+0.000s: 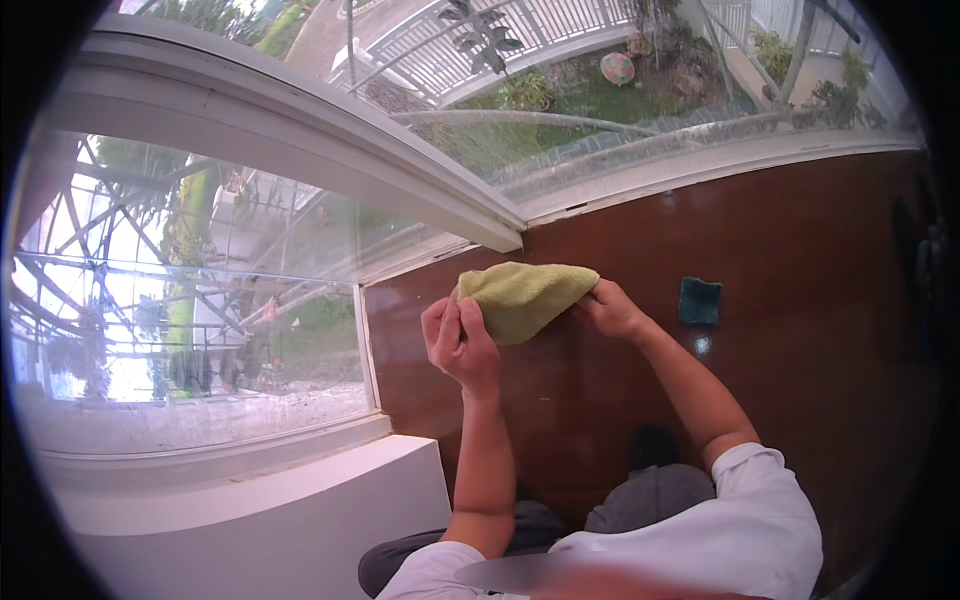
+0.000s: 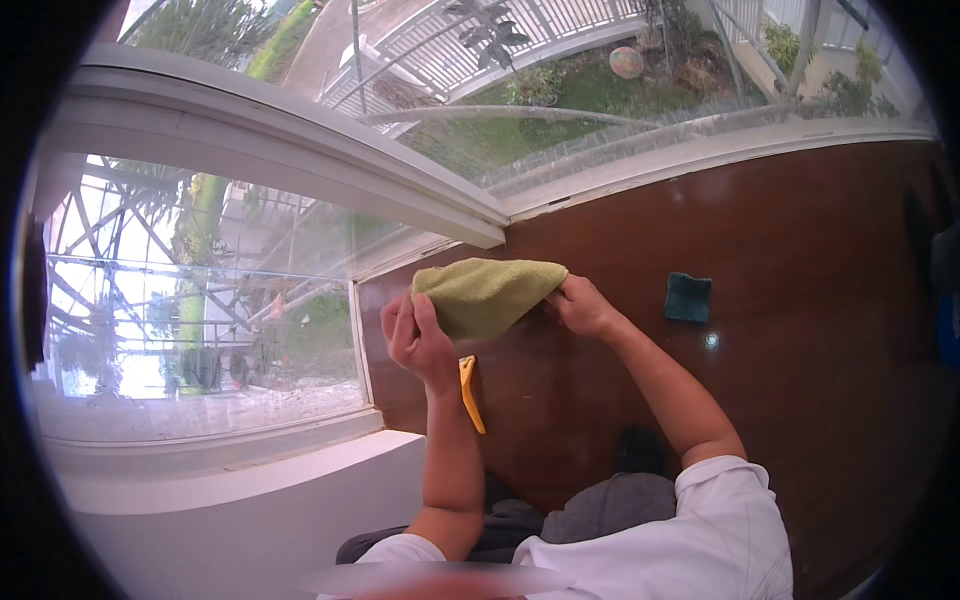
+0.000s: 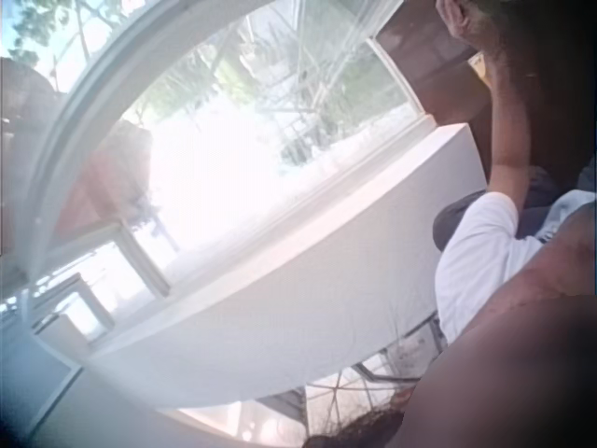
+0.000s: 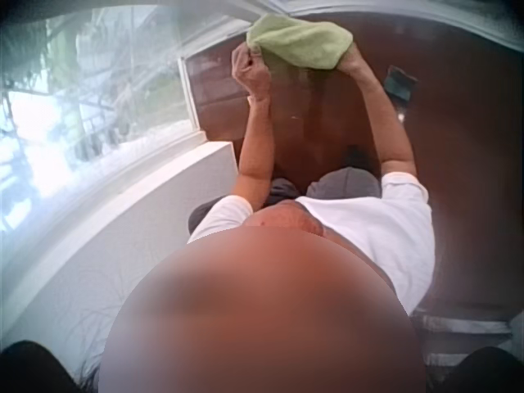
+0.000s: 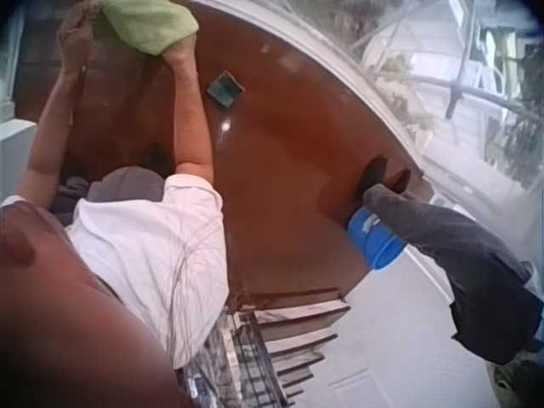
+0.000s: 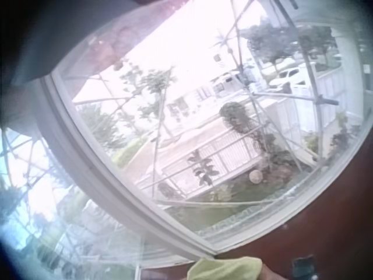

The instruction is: The person sits on the floor and cleans the lower section of a window frame using a green cloth and a yellow scraper. They alternate between scraping the frame and wiping it down with the cloth.

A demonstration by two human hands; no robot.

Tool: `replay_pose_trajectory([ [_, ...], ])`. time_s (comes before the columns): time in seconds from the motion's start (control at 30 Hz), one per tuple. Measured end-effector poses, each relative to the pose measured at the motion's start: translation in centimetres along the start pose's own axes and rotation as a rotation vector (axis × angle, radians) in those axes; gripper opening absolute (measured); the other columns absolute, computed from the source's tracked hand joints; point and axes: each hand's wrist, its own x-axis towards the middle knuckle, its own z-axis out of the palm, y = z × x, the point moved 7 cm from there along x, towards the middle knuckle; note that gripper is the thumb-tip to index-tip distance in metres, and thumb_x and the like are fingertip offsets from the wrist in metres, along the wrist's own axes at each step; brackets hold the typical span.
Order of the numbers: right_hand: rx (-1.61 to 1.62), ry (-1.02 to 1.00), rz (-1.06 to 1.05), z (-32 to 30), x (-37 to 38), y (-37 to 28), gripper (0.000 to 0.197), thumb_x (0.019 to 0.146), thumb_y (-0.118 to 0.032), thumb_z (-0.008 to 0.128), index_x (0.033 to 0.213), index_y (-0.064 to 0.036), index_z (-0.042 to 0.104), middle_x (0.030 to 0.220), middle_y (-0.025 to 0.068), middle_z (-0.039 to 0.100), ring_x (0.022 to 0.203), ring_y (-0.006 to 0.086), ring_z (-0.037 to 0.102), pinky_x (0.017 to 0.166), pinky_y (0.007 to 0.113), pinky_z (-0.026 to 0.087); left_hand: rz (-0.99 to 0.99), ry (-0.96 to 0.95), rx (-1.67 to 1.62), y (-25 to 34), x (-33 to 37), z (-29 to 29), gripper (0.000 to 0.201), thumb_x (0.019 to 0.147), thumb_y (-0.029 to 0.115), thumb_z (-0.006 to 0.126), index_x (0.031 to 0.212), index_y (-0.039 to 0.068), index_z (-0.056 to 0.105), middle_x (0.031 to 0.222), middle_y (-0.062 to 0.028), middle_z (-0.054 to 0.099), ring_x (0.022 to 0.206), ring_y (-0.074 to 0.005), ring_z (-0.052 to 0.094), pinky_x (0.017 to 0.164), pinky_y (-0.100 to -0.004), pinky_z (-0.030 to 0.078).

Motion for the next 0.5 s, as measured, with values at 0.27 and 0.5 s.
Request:
replay_pose_trajectory([
  [0.27, 0.767, -0.203, -0.201, -0.5, 0.2, -0.7, 0.036, 0.093, -0.007, 0.050, 0.129, -0.0053, 0.047, 0.125, 0.0055, 0.053, 0.109, 0.0150, 0.055, 0.091, 0.029, 0.046, -0.551, -0.575, -0.387, -4.8, -7.2, 3.8, 0.019, 0.089, 0.014, 0.055, 0.087, -0.002, 0.066, 0.068, -0.0053, 0.055, 0.063, -0.0150, 0.052, 0.059, -0.0281, 0.043],
  [0.5, 0.219, 0.150, 0.389, -1.9, 4.6, 5.5, 0.025, 0.087, -0.018, 0.052, 0.106, -0.0053, 0.062, 0.101, 0.0141, 0.066, 0.092, 0.0260, 0.065, 0.072, 0.038, 0.052, -0.298, -0.351, 0.165, -16.3, -13.4, 7.1, 0.018, 0.090, 0.017, 0.052, 0.096, 0.006, 0.065, 0.080, -0.0092, 0.057, 0.070, -0.0228, 0.056, 0.064, -0.0334, 0.047],
])
